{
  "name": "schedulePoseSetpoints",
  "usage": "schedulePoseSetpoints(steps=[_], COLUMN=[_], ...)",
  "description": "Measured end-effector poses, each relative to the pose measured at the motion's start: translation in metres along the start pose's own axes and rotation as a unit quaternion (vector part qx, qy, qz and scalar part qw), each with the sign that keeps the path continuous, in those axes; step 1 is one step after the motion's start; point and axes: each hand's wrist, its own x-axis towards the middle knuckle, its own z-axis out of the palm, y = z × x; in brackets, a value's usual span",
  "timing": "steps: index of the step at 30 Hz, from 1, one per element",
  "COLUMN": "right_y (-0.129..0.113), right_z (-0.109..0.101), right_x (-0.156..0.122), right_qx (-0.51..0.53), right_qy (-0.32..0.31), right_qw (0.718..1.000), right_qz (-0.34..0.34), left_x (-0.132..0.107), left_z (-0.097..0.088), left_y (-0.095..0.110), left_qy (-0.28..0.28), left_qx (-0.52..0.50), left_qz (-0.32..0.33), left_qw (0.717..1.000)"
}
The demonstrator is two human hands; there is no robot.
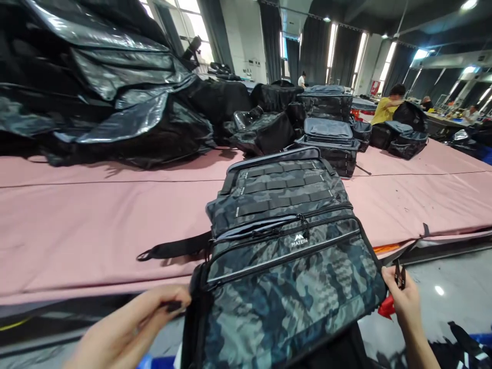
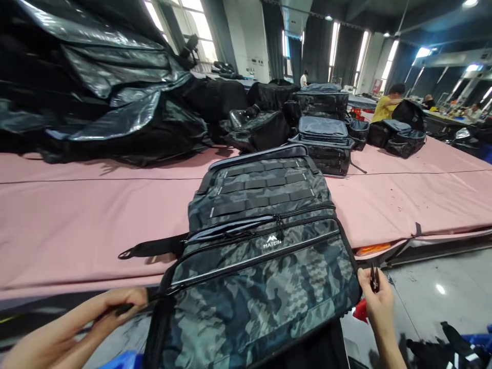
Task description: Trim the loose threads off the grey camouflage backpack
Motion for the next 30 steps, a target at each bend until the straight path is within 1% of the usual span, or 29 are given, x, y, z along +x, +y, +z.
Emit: schedulePoseSetpoints(steps=[1, 2, 4, 5, 6, 7, 8, 10, 11, 12, 13, 15, 16, 17, 19, 20, 21, 23, 24, 25, 26, 27, 28, 29, 30], right_y=[0.000, -0.001, -0.003, -0.005, -0.007, -0.010, -0.013, -0.020, -0.024, -0.027, -0.030, -0.036, -0.038, -0.040, -0.042, -0.042, -0.042, -0.040, -0.038, -0.036, -0.034, -0.033, -0.032, -0.031, -0.031], right_z=[-0.001, -0.001, -0.003, -0.003, -0.003, -0.003, -0.002, -0.001, 0.000, 0.001, 0.002, 0.003, 0.003, 0.003, 0.003, 0.003, 0.003, 0.002, 0.001, 0.001, 0.001, 0.000, 0.000, 0.000, 0.000], right_x=[-0.002, -0.003, -0.003, -0.002, -0.001, 0.000, 0.001, 0.002, 0.002, 0.002, 0.001, -0.001, -0.002, -0.002, -0.004, -0.004, -0.004, -0.004, -0.004, -0.005, -0.005, -0.005, -0.005, -0.005, -0.005], right_qx=[-0.007, -0.014, -0.023, -0.023, -0.019, -0.012, -0.003, 0.014, 0.020, 0.022, 0.023, 0.021, 0.020, 0.018, 0.016, 0.015, 0.015, 0.018, 0.018, 0.018, 0.016, 0.014, 0.010, 0.005, 0.001], right_qy=[-0.003, -0.002, 0.011, 0.019, 0.027, 0.032, 0.037, 0.046, 0.050, 0.053, 0.053, 0.048, 0.044, 0.041, 0.041, 0.040, 0.039, 0.035, 0.032, 0.029, 0.028, 0.027, 0.028, 0.029, 0.031], right_qw=[1.000, 1.000, 1.000, 0.999, 0.999, 0.999, 0.999, 0.998, 0.997, 0.997, 0.997, 0.998, 0.998, 0.998, 0.999, 0.999, 0.999, 0.999, 0.999, 0.999, 0.999, 0.999, 0.999, 0.999, 0.999], right_qz=[0.004, 0.007, 0.015, 0.019, 0.024, 0.029, 0.034, 0.043, 0.047, 0.047, 0.046, 0.040, 0.035, 0.032, 0.030, 0.032, 0.033, 0.033, 0.030, 0.027, 0.024, 0.023, 0.023, 0.022, 0.019], left_x=[-0.007, -0.012, -0.017, -0.018, -0.019, -0.020, -0.022, -0.027, -0.030, -0.033, -0.035, -0.037, -0.036, -0.034, -0.025, -0.019, -0.013, -0.002, 0.002, 0.004, 0.004, 0.003, 0.001, -0.003, -0.006], left_z=[-0.002, -0.003, 0.001, 0.005, 0.008, 0.011, 0.013, 0.015, 0.015, 0.015, 0.015, 0.020, 0.025, 0.031, 0.047, 0.055, 0.061, 0.066, 0.064, 0.060, 0.052, 0.043, 0.033, 0.023, 0.014], left_y=[-0.006, -0.007, 0.000, 0.006, 0.012, 0.017, 0.022, 0.030, 0.034, 0.038, 0.042, 0.049, 0.053, 0.056, 0.067, 0.073, 0.081, 0.098, 0.107, 0.114, 0.120, 0.125, 0.128, 0.129, 0.130], left_qy=[-0.003, 0.007, 0.050, 0.073, 0.080, 0.071, 0.050, 0.001, -0.004, 0.013, 0.045, 0.114, 0.127, 0.125, 0.109, 0.108, 0.112, 0.132, 0.130, 0.119, 0.097, 0.061, 0.016, -0.029, -0.057], left_qx=[-0.067, -0.128, -0.214, -0.241, -0.264, -0.282, -0.294, -0.286, -0.262, -0.227, -0.182, -0.094, -0.065, -0.046, -0.005, 0.026, 0.063, 0.113, 0.106, 0.075, 0.023, -0.044, -0.116, -0.182, -0.237], left_qz=[-0.065, -0.128, -0.232, -0.269, -0.291, -0.302, -0.302, -0.274, -0.252, -0.229, -0.209, -0.157, -0.120, -0.073, 0.030, 0.071, 0.098, 0.119, 0.117, 0.111, 0.103, 0.094, 0.086, 0.080, 0.068], left_qw=[0.996, 0.983, 0.948, 0.930, 0.916, 0.908, 0.906, 0.918, 0.932, 0.947, 0.960, 0.976, 0.982, 0.988, 0.994, 0.991, 0.987, 0.978, 0.979, 0.984, 0.990, 0.993, 0.989, 0.980, 0.968])
